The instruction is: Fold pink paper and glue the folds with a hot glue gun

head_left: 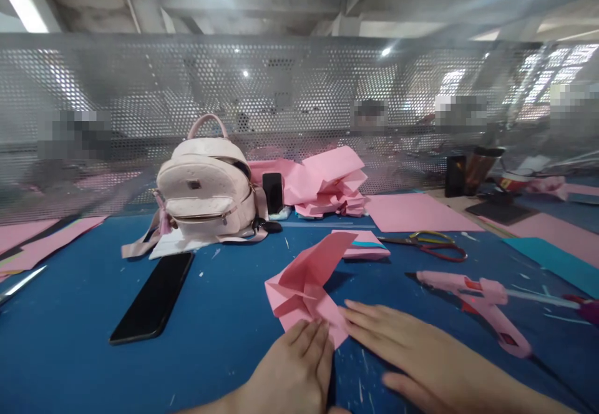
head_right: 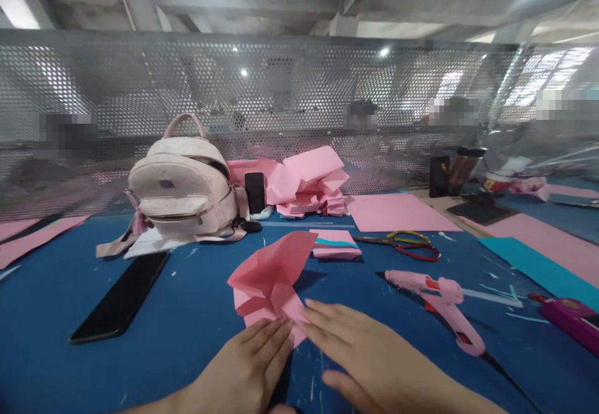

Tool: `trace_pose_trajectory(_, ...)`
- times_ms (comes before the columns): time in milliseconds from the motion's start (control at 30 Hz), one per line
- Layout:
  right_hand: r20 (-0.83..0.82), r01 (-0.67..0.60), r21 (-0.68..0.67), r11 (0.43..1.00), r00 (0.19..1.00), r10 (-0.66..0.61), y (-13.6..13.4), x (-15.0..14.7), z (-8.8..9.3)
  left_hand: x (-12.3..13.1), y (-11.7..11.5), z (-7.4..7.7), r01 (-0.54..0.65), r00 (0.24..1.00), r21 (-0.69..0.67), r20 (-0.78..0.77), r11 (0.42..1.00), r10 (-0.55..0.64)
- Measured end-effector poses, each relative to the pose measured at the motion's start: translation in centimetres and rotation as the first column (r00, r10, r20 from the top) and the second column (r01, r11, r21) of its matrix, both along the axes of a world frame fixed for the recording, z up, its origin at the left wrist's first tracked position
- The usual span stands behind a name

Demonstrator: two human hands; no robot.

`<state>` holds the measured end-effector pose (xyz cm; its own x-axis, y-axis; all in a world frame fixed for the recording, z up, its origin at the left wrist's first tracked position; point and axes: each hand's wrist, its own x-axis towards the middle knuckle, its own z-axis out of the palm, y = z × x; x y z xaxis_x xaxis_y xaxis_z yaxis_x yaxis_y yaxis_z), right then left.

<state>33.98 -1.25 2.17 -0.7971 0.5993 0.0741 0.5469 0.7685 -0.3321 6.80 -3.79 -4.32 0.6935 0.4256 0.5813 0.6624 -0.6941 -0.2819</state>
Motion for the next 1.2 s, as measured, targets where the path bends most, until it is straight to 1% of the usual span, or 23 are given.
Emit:
trace_pose_trajectory(33,0.059,-0.068,-0.048,0.997,0.996,0.071,1.0,-2.1,0.6,-0.2,0.0,0.0,0.016,1.000,-0.015,0.002,1.000,-0.016)
trace_pose_trajectory(67,0.083,-0.094,-0.068,0.993,0.992,0.100,2.0,-3.9,1.0,-0.5,0.1,0.1,0.031,1.000,-0.034,-0.001,0.999,-0.031)
trace_pose_trajectory(100,0.091,-0.092,-0.057,0.994,0.991,0.097,3.0,-5.4,1.2,-0.8,0.2,0.1,0.043,0.999,-0.049,-0.007,0.998,-0.044)
trace_pose_trajectory(167,0.112,-0.124,-0.027,0.992,0.986,0.126,4.5,-7.3,0.7,-1.2,0.5,0.2,0.049,0.999,-0.053,-0.014,0.997,-0.050)
trace_pose_trajectory(233,0.104,-0.153,0.004,0.988,0.983,0.152,5.5,-8.0,-0.2,-1.4,0.9,0.1,0.044,0.999,-0.015,0.011,0.999,-0.043)
trace_pose_trajectory(300,0.089,-0.182,0.011,0.983,0.980,0.180,6.2,-8.0,-1.0,-1.4,1.5,-0.1,0.042,0.998,0.036,0.046,0.998,-0.044)
trace_pose_trajectory(367,0.092,-0.202,-0.005,0.979,0.975,0.202,6.6,-7.6,-1.3,-1.3,2.0,-0.6,0.025,0.996,0.090,0.082,0.996,-0.032)
trace_pose_trajectory(533,0.155,-0.248,-0.009,0.969,0.957,0.247,7.2,-7.2,-0.3,-1.1,3.0,-2.0,-0.079,0.984,0.206,0.172,0.975,0.043)
trace_pose_trajectory(667,0.174,-0.281,0.004,0.960,0.945,0.276,7.4,-7.2,0.2,-1.1,3.3,-2.7,-0.152,0.971,0.205,0.211,0.967,0.108)
trace_pose_trajectory(767,0.174,-0.290,0.025,0.957,0.944,0.282,7.3,-7.2,0.3,-1.2,3.3,-2.6,-0.154,0.977,0.195,0.179,0.969,0.119)
trace_pose_trajectory(867,0.206,-0.292,0.026,0.956,0.938,0.280,7.0,-7.4,0.8,-1.4,3.1,-2.1,-0.120,0.987,0.184,0.132,0.976,0.096)
trace_pose_trajectory(933,0.216,-0.278,0.037,0.960,0.940,0.264,6.7,-7.5,1.1,-1.5,3.0,-1.7,-0.106,0.989,0.151,0.119,0.983,0.089)
trace_pose_trajectory(1000,0.189,-0.282,0.093,0.955,0.947,0.261,6.5,-7.5,1.2,-1.7,2.9,-1.4,-0.100,0.991,0.105,0.097,0.989,0.090)
trace_pose_trajectory(1067,0.124,-0.316,0.182,0.931,0.947,0.297,6.3,-7.2,0.8,-2.1,2.9,-1.4,-0.092,0.994,0.068,0.066,0.993,0.088)
trace_pose_trajectory(1133,0.014,-0.324,0.284,0.903,0.942,0.334,6.2,-6.6,0.1,-2.4,2.9,-1.5,-0.075,0.996,0.051,0.051,0.996,0.072)
trace_pose_trajectory(1200,-0.132,-0.299,0.379,0.876,0.919,0.371,6.3,-6.0,-0.8,-2.7,3.0,-1.7,-0.049,0.998,0.035,0.047,0.998,0.047)
